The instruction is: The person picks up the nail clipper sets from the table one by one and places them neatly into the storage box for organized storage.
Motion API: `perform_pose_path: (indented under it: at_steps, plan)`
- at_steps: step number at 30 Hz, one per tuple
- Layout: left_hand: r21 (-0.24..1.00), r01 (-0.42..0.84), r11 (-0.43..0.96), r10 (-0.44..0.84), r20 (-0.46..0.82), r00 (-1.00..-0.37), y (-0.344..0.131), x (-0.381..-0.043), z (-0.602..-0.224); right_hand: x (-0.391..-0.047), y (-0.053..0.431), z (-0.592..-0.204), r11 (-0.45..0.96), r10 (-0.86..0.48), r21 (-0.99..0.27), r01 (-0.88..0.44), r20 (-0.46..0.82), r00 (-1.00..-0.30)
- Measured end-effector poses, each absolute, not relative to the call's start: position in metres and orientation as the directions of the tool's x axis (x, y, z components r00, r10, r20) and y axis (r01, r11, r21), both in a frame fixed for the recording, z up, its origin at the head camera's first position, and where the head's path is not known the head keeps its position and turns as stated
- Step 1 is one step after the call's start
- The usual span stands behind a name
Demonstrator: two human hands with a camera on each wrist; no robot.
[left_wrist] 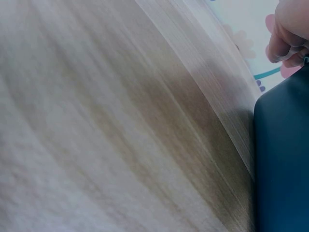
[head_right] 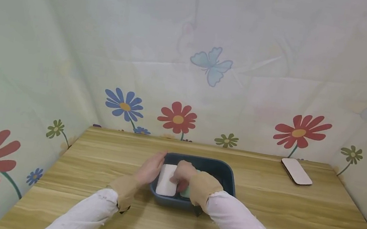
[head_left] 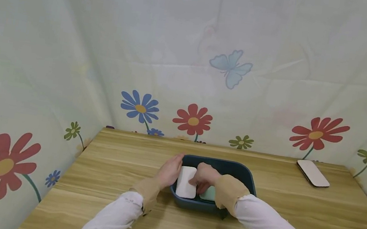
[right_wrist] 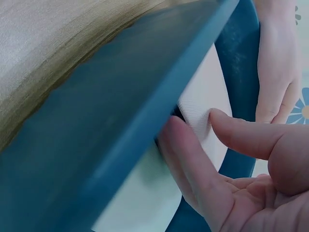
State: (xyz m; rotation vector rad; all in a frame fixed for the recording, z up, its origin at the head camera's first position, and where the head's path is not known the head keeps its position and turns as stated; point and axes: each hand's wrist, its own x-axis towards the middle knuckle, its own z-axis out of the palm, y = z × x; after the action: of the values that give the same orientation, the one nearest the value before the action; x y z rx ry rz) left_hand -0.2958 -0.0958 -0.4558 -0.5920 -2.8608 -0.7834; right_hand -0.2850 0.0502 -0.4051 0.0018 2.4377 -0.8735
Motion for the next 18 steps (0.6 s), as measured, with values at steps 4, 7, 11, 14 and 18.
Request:
perform_pose_path:
  at_steps: [4, 7, 11, 14, 18]
  plan:
    - [0.472, 0.396, 0.788, 0.338, 0.207, -0.918, -0.0957, -0.2950, -0.4546, -0.2846, 0.0510, -0.4054, 0.783, -0.182, -0.598, 0.173, -0.485, -0.855]
    - [0.472, 0.395, 0.788, 0.337, 0.206, -0.919, -0.0957, -0.2947, -0.4538, -0.2846, 0.0515, -0.4056, 0.778, -0.183, -0.602, 0.178, -0.489, -0.853]
    - [0.471, 0.394, 0.790, 0.337, 0.204, -0.919, -0.0958, -0.2937, -0.4528, -0.2836, 0.0516, -0.4052, 0.775, -0.184, -0.605, 0.182, -0.492, -0.851]
    - [0.470, 0.395, 0.789, 0.338, 0.204, -0.919, -0.0960, -0.2927, -0.4523, -0.2821, 0.0529, -0.4034, 0.769, -0.196, -0.614, 0.177, -0.490, -0.850]
    - [0.469, 0.396, 0.790, 0.336, 0.208, -0.918, -0.0962, -0.2928, -0.4529, -0.2811, 0.0574, -0.3995, 0.752, -0.218, -0.638, 0.167, -0.479, -0.850]
